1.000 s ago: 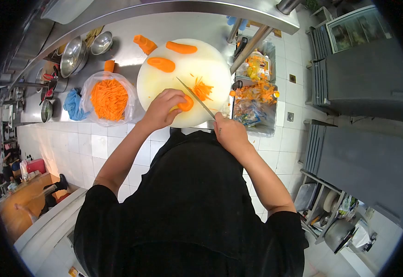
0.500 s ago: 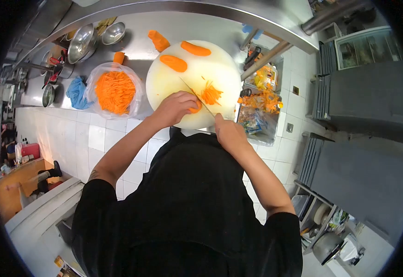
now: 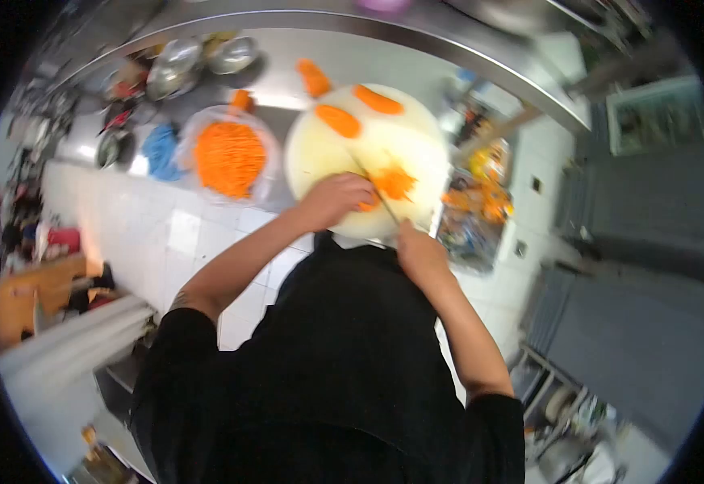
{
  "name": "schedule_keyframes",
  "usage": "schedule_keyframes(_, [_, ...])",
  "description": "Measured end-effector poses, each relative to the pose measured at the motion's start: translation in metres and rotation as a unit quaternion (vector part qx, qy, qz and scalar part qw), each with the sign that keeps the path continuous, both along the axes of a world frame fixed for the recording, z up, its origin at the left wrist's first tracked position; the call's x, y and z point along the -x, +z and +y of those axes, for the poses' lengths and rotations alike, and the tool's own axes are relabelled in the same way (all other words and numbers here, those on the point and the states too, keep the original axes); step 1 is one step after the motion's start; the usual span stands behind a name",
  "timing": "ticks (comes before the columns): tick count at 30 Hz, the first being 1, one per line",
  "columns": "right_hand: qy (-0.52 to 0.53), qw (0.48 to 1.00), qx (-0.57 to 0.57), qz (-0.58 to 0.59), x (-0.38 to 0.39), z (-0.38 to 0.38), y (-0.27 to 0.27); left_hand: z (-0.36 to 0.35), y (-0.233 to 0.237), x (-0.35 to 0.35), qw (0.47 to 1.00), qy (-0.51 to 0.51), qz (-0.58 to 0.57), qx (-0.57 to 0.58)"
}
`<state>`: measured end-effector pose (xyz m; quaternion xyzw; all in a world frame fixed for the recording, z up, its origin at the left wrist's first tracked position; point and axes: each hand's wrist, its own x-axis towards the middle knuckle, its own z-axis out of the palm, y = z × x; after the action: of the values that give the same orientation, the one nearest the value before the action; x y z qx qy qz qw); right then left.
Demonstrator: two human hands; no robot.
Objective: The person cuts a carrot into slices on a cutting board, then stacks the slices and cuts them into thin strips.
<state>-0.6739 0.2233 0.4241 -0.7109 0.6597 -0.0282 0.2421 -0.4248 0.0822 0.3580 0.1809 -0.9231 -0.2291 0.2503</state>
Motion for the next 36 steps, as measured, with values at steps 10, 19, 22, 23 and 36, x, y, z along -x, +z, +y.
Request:
schedule_keyframes(10, [0.015, 0.998, -0.050, 0.037, -0.008, -0.008, 0.045, 0.005, 0.017, -0.011, 0.999, 0.015, -0.019, -0.041])
schedule_keyframes(19, [0.002, 0.998, -0.063, 0.029, -0.010, -0.007, 0.043, 0.003, 0.010, -0.008, 0.999, 0.012, -0.002, -0.043])
schedule_keyframes(22, [-0.019, 0.998, -0.066, 0.017, -0.018, -0.006, 0.020, 0.002, 0.006, -0.008, 0.999, 0.009, 0.022, -0.042])
schedule_keyframes(23, [-0.015, 0.997, -0.069, 0.021, -0.019, -0.007, 0.025, 0.002, 0.007, -0.008, 0.998, 0.006, 0.030, -0.048])
schedule_keyframes(36, [0.005, 0.998, -0.064, 0.015, -0.011, -0.003, 0.027, 0.003, 0.005, -0.008, 0.999, 0.016, 0.019, -0.037])
